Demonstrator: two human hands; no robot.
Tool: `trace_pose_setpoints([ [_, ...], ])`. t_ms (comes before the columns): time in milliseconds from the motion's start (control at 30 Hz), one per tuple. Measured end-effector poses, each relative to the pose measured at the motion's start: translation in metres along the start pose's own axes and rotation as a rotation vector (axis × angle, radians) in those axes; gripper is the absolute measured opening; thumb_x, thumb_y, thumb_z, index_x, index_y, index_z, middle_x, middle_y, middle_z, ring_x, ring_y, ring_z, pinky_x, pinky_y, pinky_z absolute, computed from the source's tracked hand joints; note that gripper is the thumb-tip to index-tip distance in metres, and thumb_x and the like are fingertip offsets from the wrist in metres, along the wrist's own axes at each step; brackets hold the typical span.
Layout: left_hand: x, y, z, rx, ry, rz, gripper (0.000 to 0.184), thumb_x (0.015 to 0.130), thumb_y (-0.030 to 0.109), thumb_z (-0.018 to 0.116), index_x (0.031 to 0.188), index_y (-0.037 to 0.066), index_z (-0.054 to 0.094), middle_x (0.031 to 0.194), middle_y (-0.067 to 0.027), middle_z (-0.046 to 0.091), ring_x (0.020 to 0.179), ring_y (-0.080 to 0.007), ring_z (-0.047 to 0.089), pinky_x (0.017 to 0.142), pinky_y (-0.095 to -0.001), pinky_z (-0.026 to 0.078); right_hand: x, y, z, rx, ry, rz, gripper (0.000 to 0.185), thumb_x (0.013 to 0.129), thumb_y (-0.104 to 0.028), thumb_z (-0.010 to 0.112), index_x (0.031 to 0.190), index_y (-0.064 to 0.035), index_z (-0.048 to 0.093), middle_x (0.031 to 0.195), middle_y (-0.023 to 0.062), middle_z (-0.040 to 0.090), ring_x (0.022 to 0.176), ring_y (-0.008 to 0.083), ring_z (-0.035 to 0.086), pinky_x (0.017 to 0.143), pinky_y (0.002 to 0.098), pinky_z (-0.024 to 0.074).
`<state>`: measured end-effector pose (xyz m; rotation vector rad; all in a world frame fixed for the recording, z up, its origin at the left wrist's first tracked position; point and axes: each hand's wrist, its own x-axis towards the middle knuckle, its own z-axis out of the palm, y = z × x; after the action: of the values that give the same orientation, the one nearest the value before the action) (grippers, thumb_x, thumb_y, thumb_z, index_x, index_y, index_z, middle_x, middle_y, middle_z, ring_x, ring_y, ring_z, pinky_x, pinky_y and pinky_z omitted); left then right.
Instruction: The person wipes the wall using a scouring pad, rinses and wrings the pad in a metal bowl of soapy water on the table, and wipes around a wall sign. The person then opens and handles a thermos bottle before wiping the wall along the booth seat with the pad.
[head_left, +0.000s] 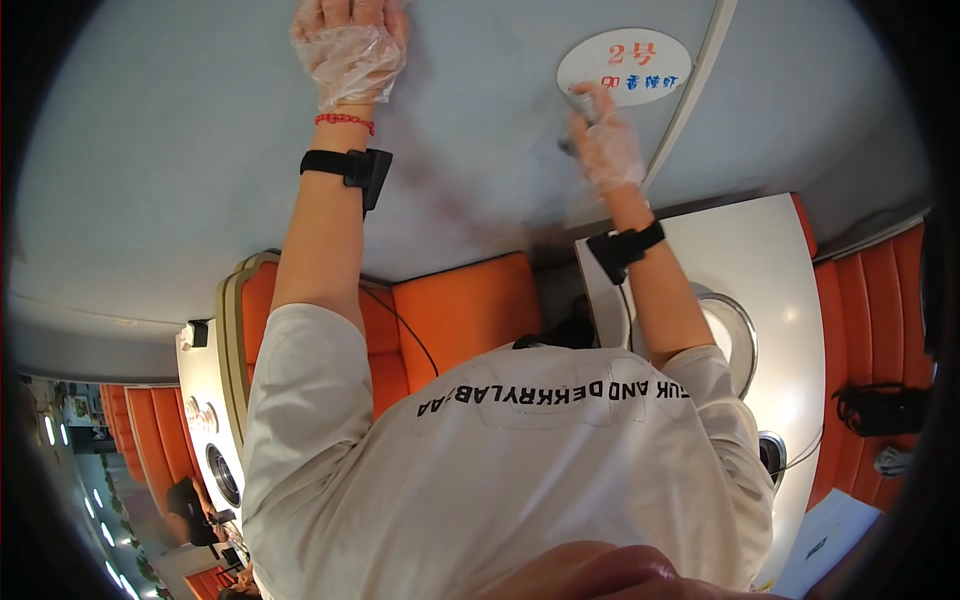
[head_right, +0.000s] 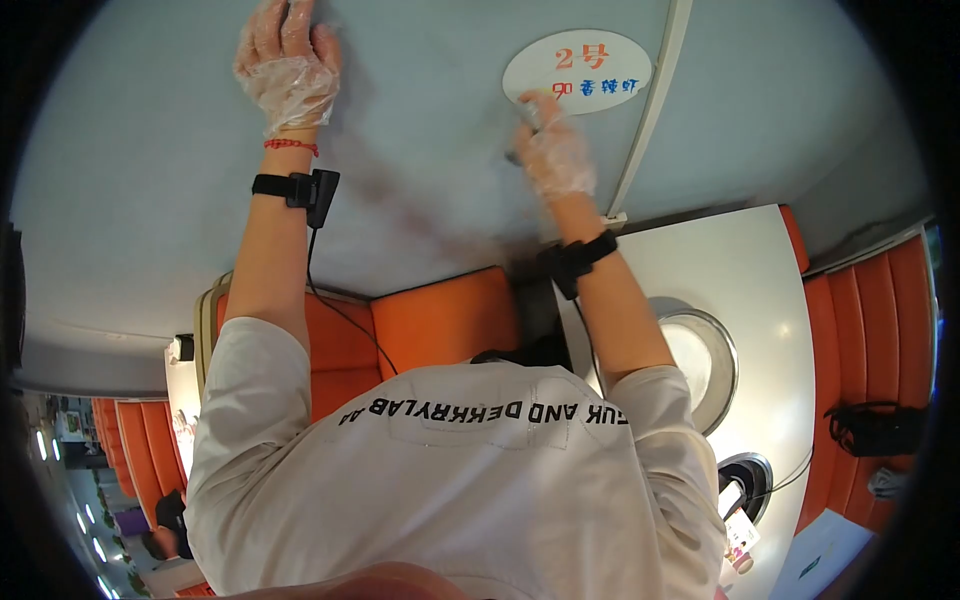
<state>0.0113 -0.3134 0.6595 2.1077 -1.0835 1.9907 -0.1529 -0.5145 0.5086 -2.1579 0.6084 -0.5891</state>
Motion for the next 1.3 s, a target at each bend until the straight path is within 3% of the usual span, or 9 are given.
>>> trace_pose_setpoints([
  [200,-0.001,-0.004,0.001,-0.031,0.006,0.006,0.050,0.089,0.020,0.062,0.138,0.015,0.053,0.143,-0.0093,0.049,0.131,-0.0339,0.043,0.109,-0.0508,0.033,0.034,-0.007,-0.031,-0.011,0.220,0.056,0.063,0.084,-0.068,0.058,0.124,-0.0200,0.063,0.120,0.0185,0.065,0.111,0.0374,0.063,0.090,0.0463,0.0506],
  [400,-0.007,-0.005,0.006,0.001,0.006,0.007,0.049,0.089,0.020,0.061,0.138,0.015,0.053,0.143,-0.0087,0.049,0.131,-0.0333,0.043,0.109,-0.0509,0.034,0.046,-0.005,-0.047,0.032,0.014,0.115,0.080,0.081,-0.072,0.057,0.136,-0.0138,0.058,0.134,0.0161,0.060,0.122,0.0344,0.057,0.100,0.0420,0.0460],
  [500,-0.005,-0.005,0.005,0.010,-0.004,0.004,0.049,0.089,0.020,0.062,0.137,0.015,0.054,0.143,-0.0086,0.050,0.131,-0.0331,0.043,0.108,-0.0508,0.034,0.048,0.007,-0.035,0.095,0.176,0.129,0.085,0.080,-0.067,0.063,0.138,-0.0053,0.056,0.137,0.0210,0.057,0.122,0.0362,0.058,0.100,0.0425,0.0473],
  [600,-0.004,-0.006,0.007,0.006,0.025,0.013,0.049,0.089,0.021,0.062,0.136,0.015,0.054,0.142,-0.0085,0.050,0.131,-0.0329,0.044,0.108,-0.0507,0.034,0.044,0.010,-0.030,0.065,0.261,0.089,0.082,0.081,-0.071,0.059,0.139,-0.0122,0.057,0.134,0.0173,0.060,0.120,0.0332,0.059,0.099,0.0414,0.0472],
  [800,0.000,-0.004,0.001,-0.011,0.022,0.009,0.049,0.088,0.021,0.063,0.136,0.015,0.054,0.141,-0.0089,0.051,0.131,-0.0329,0.044,0.108,-0.0509,0.034,0.037,-0.005,-0.033,0.207,0.185,0.167,0.083,0.081,-0.071,0.058,0.140,-0.0124,0.055,0.134,0.0206,0.059,0.122,0.0348,0.058,0.101,0.0420,0.0448],
  [1000,-0.005,-0.006,0.003,-0.040,0.003,0.001,0.048,0.088,0.020,0.063,0.135,0.014,0.055,0.141,-0.0091,0.051,0.131,-0.0330,0.044,0.109,-0.0503,0.034,0.045,0.012,-0.027,-0.021,0.231,0.123,0.086,0.081,-0.072,0.056,0.138,-0.0088,0.054,0.135,0.0199,0.059,0.121,0.0374,0.058,0.101,0.0436,0.0451],
  [1100,-0.001,-0.006,0.006,-0.033,0.039,0.022,0.048,0.088,0.020,0.063,0.134,0.014,0.055,0.141,-0.0092,0.051,0.131,-0.0330,0.044,0.108,-0.0502,0.035,0.045,0.019,-0.054,-0.064,0.215,0.141,0.074,0.084,-0.059,0.063,0.136,-0.0067,0.053,0.130,0.0188,0.062,0.113,0.0347,0.062,0.098,0.0417,0.0469],
  [1200,-0.001,-0.005,0.004,-0.037,0.026,0.013,0.048,0.087,0.020,0.063,0.134,0.013,0.056,0.141,-0.0092,0.050,0.130,-0.0330,0.044,0.108,-0.0500,0.035,0.063,0.050,-0.065,0.238,0.699,-0.276,0.059,0.084,-0.038,0.072,0.132,-0.0079,0.054,0.117,0.0168,0.064,0.099,0.0313,0.064,0.093,0.0390,0.0493],
  [1300,-0.002,-0.002,0.002,-0.011,0.011,0.005,0.048,0.087,0.020,0.063,0.134,0.013,0.055,0.141,-0.0093,0.050,0.130,-0.0330,0.044,0.108,-0.0496,0.035,0.084,0.058,-0.071,0.515,0.872,-0.204,0.045,0.082,-0.019,0.075,0.122,-0.0081,0.060,0.107,0.0134,0.063,0.096,0.0276,0.062,0.089,0.0376,0.0504],
])
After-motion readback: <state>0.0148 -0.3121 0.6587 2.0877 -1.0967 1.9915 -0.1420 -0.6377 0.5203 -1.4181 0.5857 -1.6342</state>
